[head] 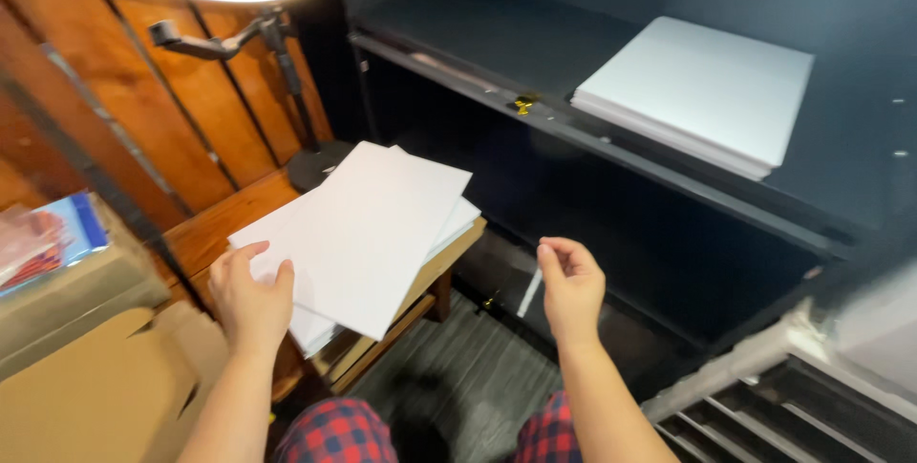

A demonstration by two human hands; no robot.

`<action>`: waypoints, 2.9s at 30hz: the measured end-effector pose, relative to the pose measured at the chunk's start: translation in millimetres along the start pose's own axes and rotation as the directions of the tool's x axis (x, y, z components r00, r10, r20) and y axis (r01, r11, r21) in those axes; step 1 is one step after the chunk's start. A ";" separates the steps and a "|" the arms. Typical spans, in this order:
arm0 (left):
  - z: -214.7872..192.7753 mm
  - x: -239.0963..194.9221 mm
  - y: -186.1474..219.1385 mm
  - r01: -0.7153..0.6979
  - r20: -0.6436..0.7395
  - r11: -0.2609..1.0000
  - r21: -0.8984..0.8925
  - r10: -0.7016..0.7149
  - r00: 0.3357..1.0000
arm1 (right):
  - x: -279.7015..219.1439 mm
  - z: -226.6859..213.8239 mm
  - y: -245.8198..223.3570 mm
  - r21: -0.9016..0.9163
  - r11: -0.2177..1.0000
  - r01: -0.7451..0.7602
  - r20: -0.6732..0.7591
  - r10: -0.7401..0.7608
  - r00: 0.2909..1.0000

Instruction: The person takes sheets of white paper from a stack on a cardboard box and places them one by one onto a shelf. The person repeats this process, transferring the paper from the box to the shelf until the stack is moved.

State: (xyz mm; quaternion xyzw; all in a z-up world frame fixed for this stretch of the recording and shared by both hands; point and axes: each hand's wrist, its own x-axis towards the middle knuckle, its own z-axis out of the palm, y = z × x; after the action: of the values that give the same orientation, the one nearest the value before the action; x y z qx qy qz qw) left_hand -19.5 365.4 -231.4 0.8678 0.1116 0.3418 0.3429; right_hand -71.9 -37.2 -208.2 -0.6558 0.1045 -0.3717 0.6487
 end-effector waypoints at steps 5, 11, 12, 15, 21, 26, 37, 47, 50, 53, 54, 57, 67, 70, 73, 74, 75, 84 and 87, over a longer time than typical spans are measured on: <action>-9.4 -2.2 -27.3 0.200 0.002 0.973 -0.113 -0.201 0.980 | -54.3 46.1 35.2 0.001 0.982 -0.188 0.224 0.183 0.957; -29.0 2.9 -20.8 0.540 0.260 0.798 -0.268 -0.480 0.838 | -93.5 78.7 -3.2 -0.049 0.886 -0.461 0.451 0.432 0.781; -26.5 5.4 -25.0 0.557 0.287 0.788 -0.261 -0.487 0.825 | -96.7 82.3 -8.4 -0.072 0.871 -0.487 0.472 0.459 0.752; -27.7 7.5 -18.4 0.563 0.294 0.777 -0.283 -0.489 0.822 | -105.8 94.8 -11.1 -0.079 0.853 -0.515 0.516 0.477 0.711; -13.1 4.8 -29.4 0.521 0.225 0.747 -0.412 -0.471 0.853 | -139.8 113.5 -22.7 -0.051 0.869 -0.492 0.579 0.427 0.695; -12.7 0.9 -28.7 0.505 0.201 0.743 -0.439 -0.467 0.861 | -152.7 122.2 -27.1 -0.019 0.873 -0.487 0.579 0.407 0.706; -14.4 -4.7 -28.2 0.510 0.206 0.722 -0.467 -0.472 0.857 | -145.0 126.4 -8.2 -0.056 0.897 -0.439 0.600 0.381 0.703; -42.1 -27.4 -9.6 0.514 0.225 0.677 -0.528 -0.472 0.853 | -116.7 115.6 4.7 0.021 0.894 -0.447 0.506 0.376 0.776; -52.3 -34.0 1.8 0.511 0.273 0.678 -0.528 -0.435 0.858 | -109.5 111.7 -5.0 0.007 0.907 -0.421 0.466 0.369 0.804; -63.1 -33.9 16.5 0.520 0.345 0.705 -0.483 -0.392 0.853 | -103.7 107.9 -10.2 -0.042 0.931 -0.363 0.442 0.343 0.829; -67.0 -32.3 21.3 0.526 0.383 0.733 -0.430 -0.380 0.842 | -101.4 107.4 -10.3 -0.071 0.941 -0.331 0.433 0.328 0.840; -67.5 -33.3 24.4 0.552 0.448 0.730 -0.403 -0.369 0.814 | -96.6 105.2 -14.1 -0.133 0.954 -0.270 0.410 0.301 0.861; -56.5 -37.7 15.4 0.569 0.457 0.720 -0.397 -0.382 0.803 | -91.5 100.2 -2.5 -0.266 0.950 -0.162 0.425 0.266 0.865; -56.0 -40.8 16.2 0.550 0.447 0.722 -0.420 -0.363 0.817 | -86.9 98.9 3.7 -0.275 0.949 -0.154 0.442 0.267 0.856; -60.0 -43.6 23.8 0.534 0.426 0.711 -0.458 -0.351 0.834 | -84.8 98.0 1.2 -0.280 0.946 -0.161 0.456 0.279 0.845; -63.2 -44.3 28.7 0.533 0.420 0.705 -0.467 -0.354 0.836 | -86.0 97.9 -3.6 -0.282 0.945 -0.164 0.457 0.283 0.843; -66.5 -45.0 33.5 0.533 0.415 0.699 -0.477 -0.356 0.838 | -87.2 97.9 -8.3 -0.284 0.944 -0.167 0.457 0.287 0.842; -68.3 -53.1 39.9 0.509 0.378 0.716 -0.478 -0.355 0.855 | -88.7 98.2 -8.0 -0.285 0.942 -0.177 0.449 0.295 0.843; -70.3 -53.6 44.2 0.499 0.367 0.719 -0.484 -0.351 0.862 | -89.9 98.8 -18.1 -0.285 0.935 -0.210 0.444 0.324 0.835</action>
State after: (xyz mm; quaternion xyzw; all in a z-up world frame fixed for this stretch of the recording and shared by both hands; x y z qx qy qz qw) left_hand -108.2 346.2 -192.1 0.7129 0.1593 0.1589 0.6642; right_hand -79.7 97.4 -211.4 -0.7755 0.0712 -0.0867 0.6212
